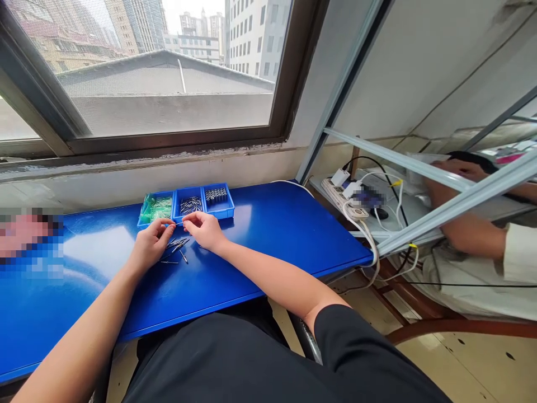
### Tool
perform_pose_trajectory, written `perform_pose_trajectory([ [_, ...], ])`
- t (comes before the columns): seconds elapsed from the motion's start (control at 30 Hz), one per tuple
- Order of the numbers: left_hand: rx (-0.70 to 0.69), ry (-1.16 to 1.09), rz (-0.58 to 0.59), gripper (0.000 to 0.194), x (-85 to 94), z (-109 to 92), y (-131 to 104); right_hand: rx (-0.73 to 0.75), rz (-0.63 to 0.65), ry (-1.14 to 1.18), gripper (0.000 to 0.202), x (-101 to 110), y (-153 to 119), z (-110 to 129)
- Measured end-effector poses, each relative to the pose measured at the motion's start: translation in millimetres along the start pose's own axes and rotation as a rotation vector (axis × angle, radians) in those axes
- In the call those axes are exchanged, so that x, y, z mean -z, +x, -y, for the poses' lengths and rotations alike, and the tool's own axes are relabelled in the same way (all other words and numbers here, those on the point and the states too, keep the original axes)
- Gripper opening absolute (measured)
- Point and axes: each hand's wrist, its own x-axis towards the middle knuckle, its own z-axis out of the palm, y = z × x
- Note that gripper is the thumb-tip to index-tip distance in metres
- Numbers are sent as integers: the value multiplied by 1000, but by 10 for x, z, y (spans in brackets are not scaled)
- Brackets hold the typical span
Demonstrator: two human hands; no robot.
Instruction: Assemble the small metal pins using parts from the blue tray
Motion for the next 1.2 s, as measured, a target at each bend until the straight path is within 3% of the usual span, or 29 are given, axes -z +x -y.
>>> perform_pose_trajectory([
  [0.5,-11,-45,-1,21,3,-27,-12,0,6,-13,14,3,-16,39],
  [0.77,-14,-5,-18,30,2,16,3,-10,4,-2,15,-3,-3,12],
  [1.2,-14,-14,-4,23,-2,-5,-7,-12,3,-19,13,-7,-9,23],
])
